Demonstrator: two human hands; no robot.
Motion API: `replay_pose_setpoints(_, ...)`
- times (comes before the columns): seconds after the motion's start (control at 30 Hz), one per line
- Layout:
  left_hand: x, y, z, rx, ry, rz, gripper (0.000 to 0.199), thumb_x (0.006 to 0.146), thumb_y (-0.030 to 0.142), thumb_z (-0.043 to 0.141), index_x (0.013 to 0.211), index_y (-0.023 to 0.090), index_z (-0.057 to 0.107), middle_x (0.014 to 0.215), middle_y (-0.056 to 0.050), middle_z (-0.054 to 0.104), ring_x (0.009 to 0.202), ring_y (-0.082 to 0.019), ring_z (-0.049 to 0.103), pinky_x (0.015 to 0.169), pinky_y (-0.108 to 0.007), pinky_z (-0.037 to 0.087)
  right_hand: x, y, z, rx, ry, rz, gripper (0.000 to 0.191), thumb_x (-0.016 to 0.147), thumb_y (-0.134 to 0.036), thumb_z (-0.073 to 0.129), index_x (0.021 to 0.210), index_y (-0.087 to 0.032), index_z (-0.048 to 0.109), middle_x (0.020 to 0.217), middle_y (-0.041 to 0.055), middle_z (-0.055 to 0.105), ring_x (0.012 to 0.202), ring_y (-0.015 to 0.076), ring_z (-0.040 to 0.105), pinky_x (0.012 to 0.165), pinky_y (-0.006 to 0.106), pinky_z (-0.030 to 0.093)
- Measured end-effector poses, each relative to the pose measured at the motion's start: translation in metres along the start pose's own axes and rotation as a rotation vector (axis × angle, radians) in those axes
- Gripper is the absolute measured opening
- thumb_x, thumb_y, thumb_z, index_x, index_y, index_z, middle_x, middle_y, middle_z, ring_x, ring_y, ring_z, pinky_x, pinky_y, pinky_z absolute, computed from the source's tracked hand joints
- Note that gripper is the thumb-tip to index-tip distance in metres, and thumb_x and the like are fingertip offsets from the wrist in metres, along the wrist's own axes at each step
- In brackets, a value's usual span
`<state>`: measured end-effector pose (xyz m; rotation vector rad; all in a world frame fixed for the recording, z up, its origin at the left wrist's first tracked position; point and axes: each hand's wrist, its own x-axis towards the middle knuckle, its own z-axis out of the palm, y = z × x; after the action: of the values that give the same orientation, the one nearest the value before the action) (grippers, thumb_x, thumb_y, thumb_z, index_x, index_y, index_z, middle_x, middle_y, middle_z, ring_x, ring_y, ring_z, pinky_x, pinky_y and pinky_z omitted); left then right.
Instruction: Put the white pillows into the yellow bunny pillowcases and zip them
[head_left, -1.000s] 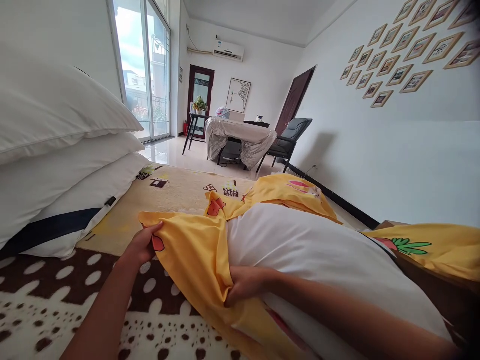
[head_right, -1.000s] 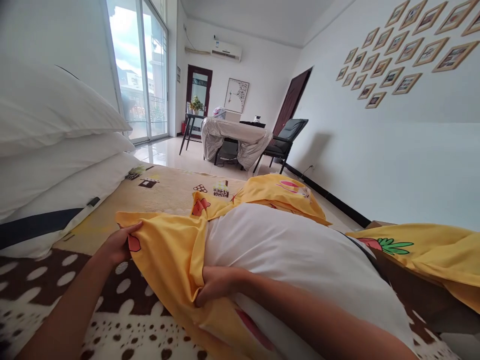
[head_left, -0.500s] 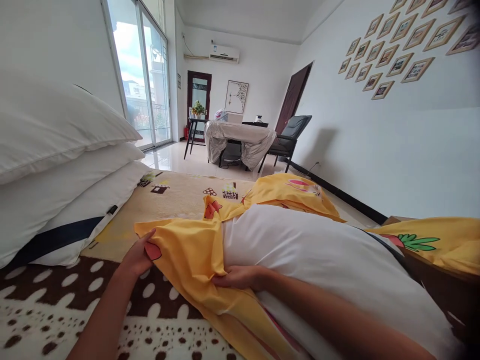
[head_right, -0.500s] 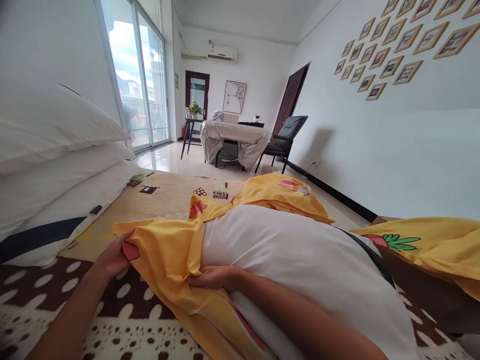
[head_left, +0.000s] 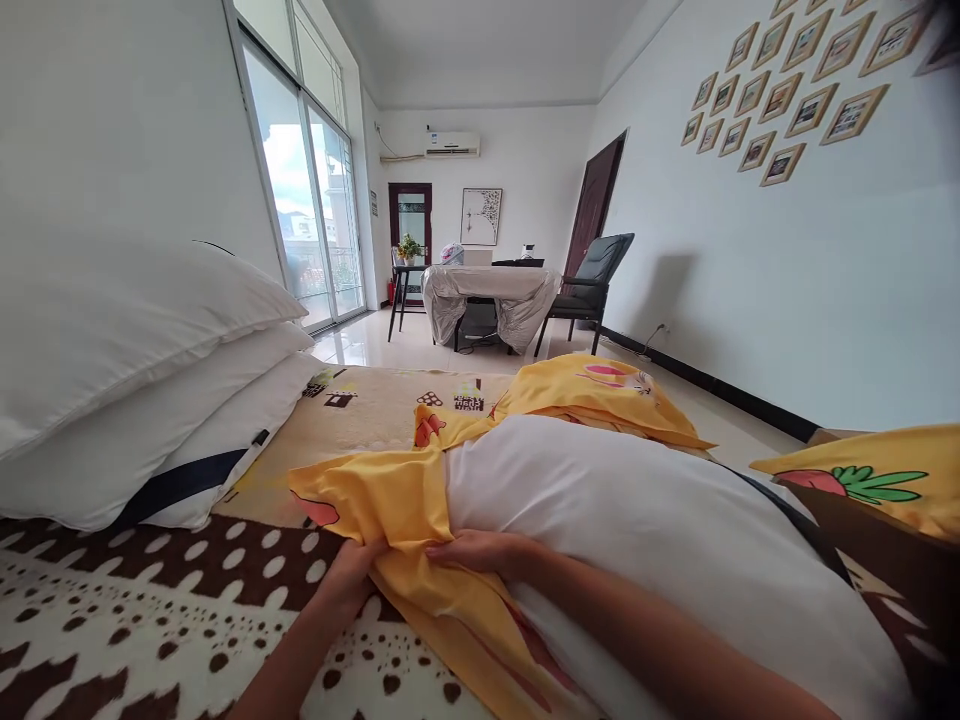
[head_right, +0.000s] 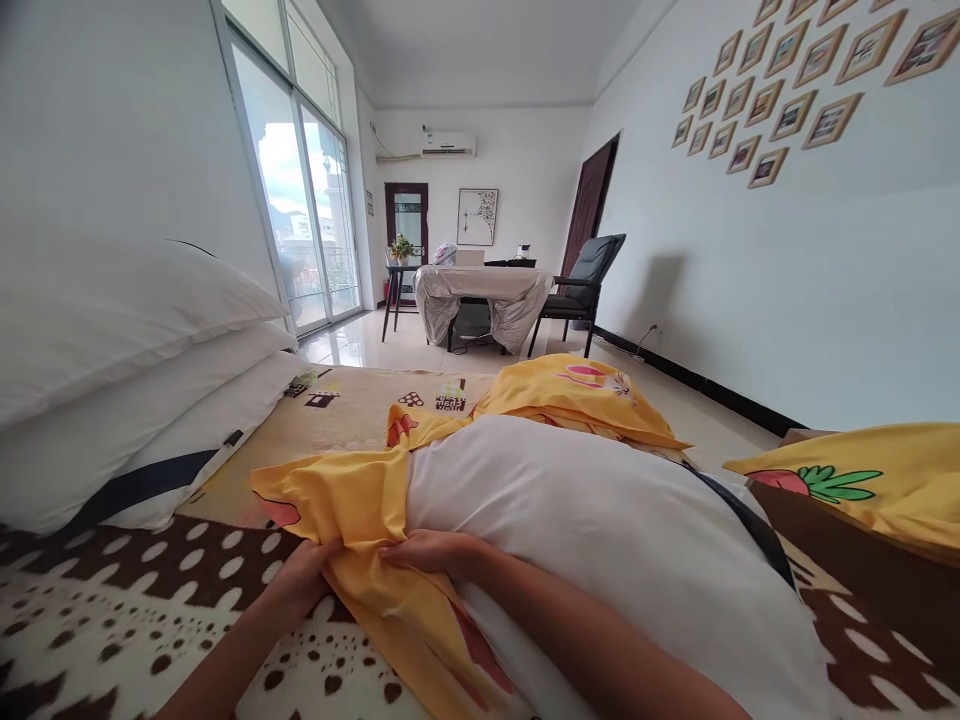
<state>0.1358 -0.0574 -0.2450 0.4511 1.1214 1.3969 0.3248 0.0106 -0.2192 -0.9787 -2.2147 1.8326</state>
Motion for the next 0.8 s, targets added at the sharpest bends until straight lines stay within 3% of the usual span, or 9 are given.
replay_pose_setpoints(0.07, 0.003, -0.004, 0.011, -0.008, 0.116, 0.063, 0.025, 0.066, 0.003, 0.069, 0.089, 0.01, 0.065, 0.086, -0.013, 0.072, 0.081, -0.027, 0.068, 0.066, -0.032, 0.055, -0.008, -0.002, -0.001, 0.076, -0.026, 0.02, 0.028, 0.072, -0.034, 0.063, 0.095, -0.018, 0.066, 0.092, 0.0032, 0.071, 0.085, 0.02, 0.066, 0.073, 0.028, 0.052)
replay_pose_setpoints(0.17, 0.007, -0.009, 0.016, -0.053, 0.193, 0.106, 0.023, 0.07, 0.003, 0.068, 0.092, 0.01, 0.063, 0.085, -0.012, 0.072, 0.074, -0.023, 0.068, 0.066, -0.03, 0.056, -0.026, -0.012, -0.006, 0.149, -0.041, -0.009, 0.041, 0.06, -0.027, 0.071, 0.1, -0.02, 0.065, 0.096, 0.002, 0.071, 0.089, 0.0205, 0.064, 0.078, 0.029, 0.051)
replay_pose_setpoints(0.37, 0.002, -0.007, 0.01, -0.129, 0.258, 0.095, 0.033, 0.074, 0.012, 0.07, 0.105, 0.011, 0.061, 0.093, -0.012, 0.071, 0.077, -0.023, 0.068, 0.067, -0.031, 0.057, -0.078, -0.035, -0.031, 0.158, 0.142, -0.008, 0.031, 0.07, -0.035, 0.065, 0.094, -0.016, 0.069, 0.09, 0.0029, 0.071, 0.088, 0.0192, 0.063, 0.082, 0.03, 0.049)
replay_pose_setpoints(0.5, -0.006, 0.005, 0.007, -0.148, 0.275, 0.09, 0.032, 0.075, 0.016, 0.07, 0.105, 0.011, 0.062, 0.09, -0.013, 0.07, 0.075, -0.022, 0.068, 0.064, -0.029, 0.057, -0.105, -0.032, -0.038, -0.05, 0.008, 0.042, 0.034, 0.066, -0.031, 0.068, 0.096, -0.017, 0.07, 0.09, 0.0003, 0.07, 0.083, 0.018, 0.062, 0.074, 0.026, 0.048)
replay_pose_setpoints(0.6, -0.01, 0.017, 0.007, -0.15, 0.29, 0.113, 0.034, 0.075, 0.018, 0.071, 0.108, 0.012, 0.061, 0.084, -0.01, 0.071, 0.065, -0.02, 0.066, 0.058, -0.029, 0.057, -0.12, -0.025, -0.025, -0.278, -0.068, 0.053, 0.037, 0.065, -0.033, 0.069, 0.098, -0.018, 0.069, 0.092, 0.0, 0.068, 0.08, 0.0174, 0.06, 0.065, 0.023, 0.046)
replay_pose_setpoints(0.67, -0.013, 0.026, 0.01, -0.146, 0.301, 0.144, 0.031, 0.076, 0.017, 0.07, 0.106, 0.013, 0.062, 0.084, -0.008, 0.071, 0.061, -0.018, 0.065, 0.055, -0.028, 0.056, -0.13, -0.02, -0.012, -0.5, -0.014, 0.076, 0.033, 0.065, -0.033, 0.067, 0.093, -0.017, 0.069, 0.087, 0.0018, 0.067, 0.074, 0.0171, 0.058, 0.059, 0.023, 0.042)
replay_pose_setpoints(0.8, -0.018, 0.039, 0.024, -0.153, 0.304, 0.209, 0.024, 0.079, 0.013, 0.066, 0.103, 0.016, 0.063, 0.097, -0.005, 0.07, 0.074, -0.015, 0.067, 0.065, -0.023, 0.058, -0.146, -0.016, -0.004, -0.851, 0.3, 0.11, 0.014, 0.073, -0.023, 0.054, 0.079, -0.018, 0.066, 0.075, 0.0032, 0.065, 0.064, 0.0148, 0.051, 0.057, 0.025, 0.035)
